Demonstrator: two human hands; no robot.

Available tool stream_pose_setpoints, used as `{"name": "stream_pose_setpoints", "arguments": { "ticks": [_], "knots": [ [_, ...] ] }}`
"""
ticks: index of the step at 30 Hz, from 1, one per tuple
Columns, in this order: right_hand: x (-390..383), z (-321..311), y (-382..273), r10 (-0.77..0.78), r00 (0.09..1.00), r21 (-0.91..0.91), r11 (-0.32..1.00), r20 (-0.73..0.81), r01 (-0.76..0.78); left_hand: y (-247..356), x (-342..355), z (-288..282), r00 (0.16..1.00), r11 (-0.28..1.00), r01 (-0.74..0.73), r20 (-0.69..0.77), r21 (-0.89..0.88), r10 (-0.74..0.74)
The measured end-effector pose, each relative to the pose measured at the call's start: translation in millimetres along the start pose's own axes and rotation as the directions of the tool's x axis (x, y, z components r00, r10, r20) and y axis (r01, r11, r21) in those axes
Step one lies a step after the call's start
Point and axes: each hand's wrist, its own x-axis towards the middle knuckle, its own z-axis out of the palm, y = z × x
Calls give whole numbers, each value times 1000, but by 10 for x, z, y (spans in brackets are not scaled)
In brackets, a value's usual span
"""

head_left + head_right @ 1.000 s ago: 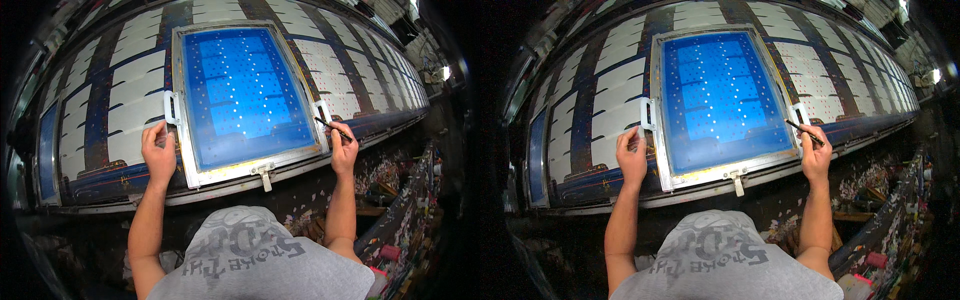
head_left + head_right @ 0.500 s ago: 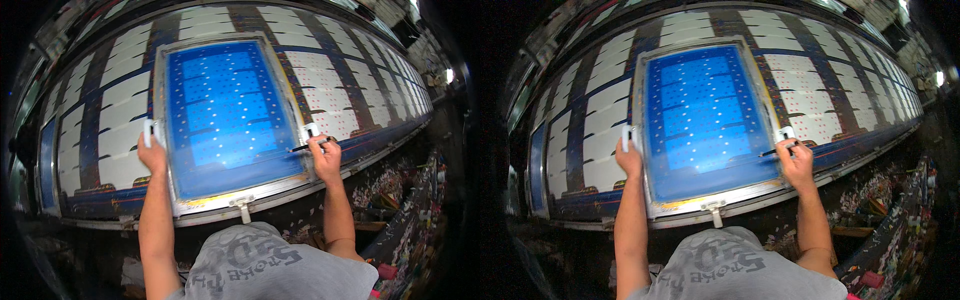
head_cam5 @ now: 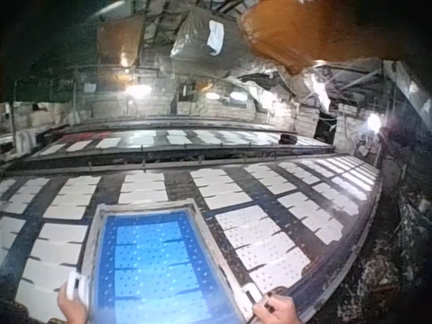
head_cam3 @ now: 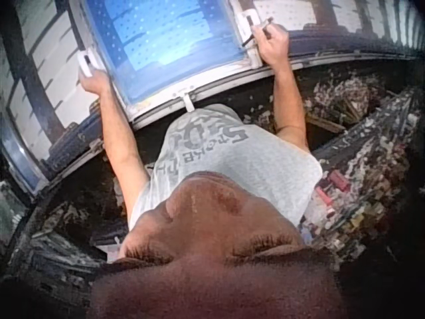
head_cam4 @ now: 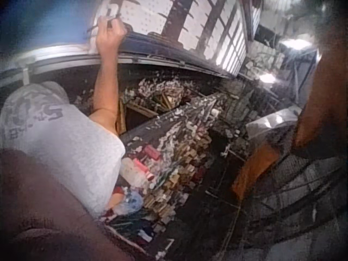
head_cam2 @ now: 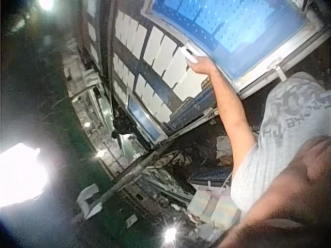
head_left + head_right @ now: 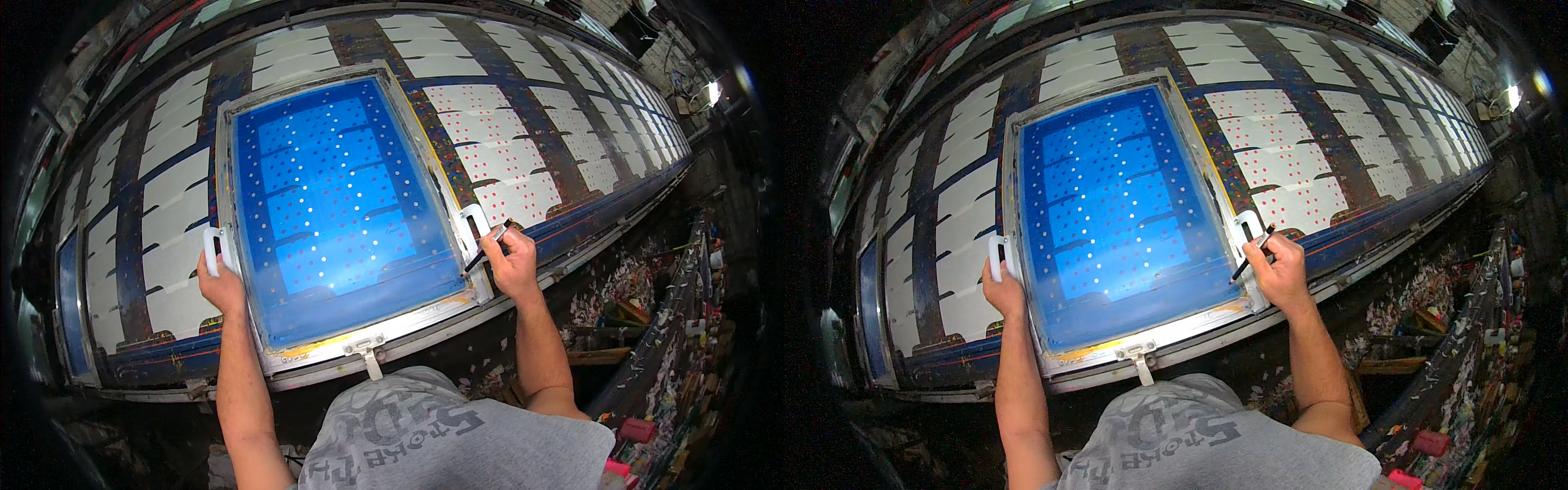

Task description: The person picks up a blue screen printing frame from a conveyor, places it on a workbench, and uses a pen to mark several spots on the mesh. The person then uses an orange tape dispenser to apply tape along the frame's edge.

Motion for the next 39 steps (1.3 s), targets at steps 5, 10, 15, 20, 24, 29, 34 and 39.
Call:
{"name": "stream_pose_setpoints", "arguments": {
  "ticks": [5, 10, 15, 20, 24, 29, 34, 39],
  "knots": [
    [-48, -50, 61, -6, 1000, -16, 1000, -21, 5, -44, -1, 23, 1000, 996, 14, 20, -83, -12],
    [-53, -70, 86, 11, 999, -4, 1000, -36, -11, -35, -16, 24, 999, 995, 32, 31, -94, -29],
    [-48, -40, 64, 30, 999, 5, 1000, -20, -30, 1, -19, 35, 998, 987, 53, 29, -154, -49],
    [-50, 19, 47, 54, 998, 28, 998, 9, -55, 17, -9, 28, 1000, 997, 10, 9, -78, -10],
    [-43, 64, 69, 55, 998, 52, 997, 21, -56, 33, -15, 12, 999, 996, 25, 26, -85, -23],
    [-55, 89, 86, 77, 997, 144, 987, 11, -78, 49, -20, 5, 999, 997, 25, 26, -76, -23],
    [-47, 88, 84, 113, 994, 131, 985, 0, -112, 40, -17, -3, 999, 995, 37, 40, -98, -33],
    [-24, 100, 96, 113, 994, 88, 990, 8, -113, 33, -22, -1, 999, 995, 19, 35, -97, -15]
  ]
}}
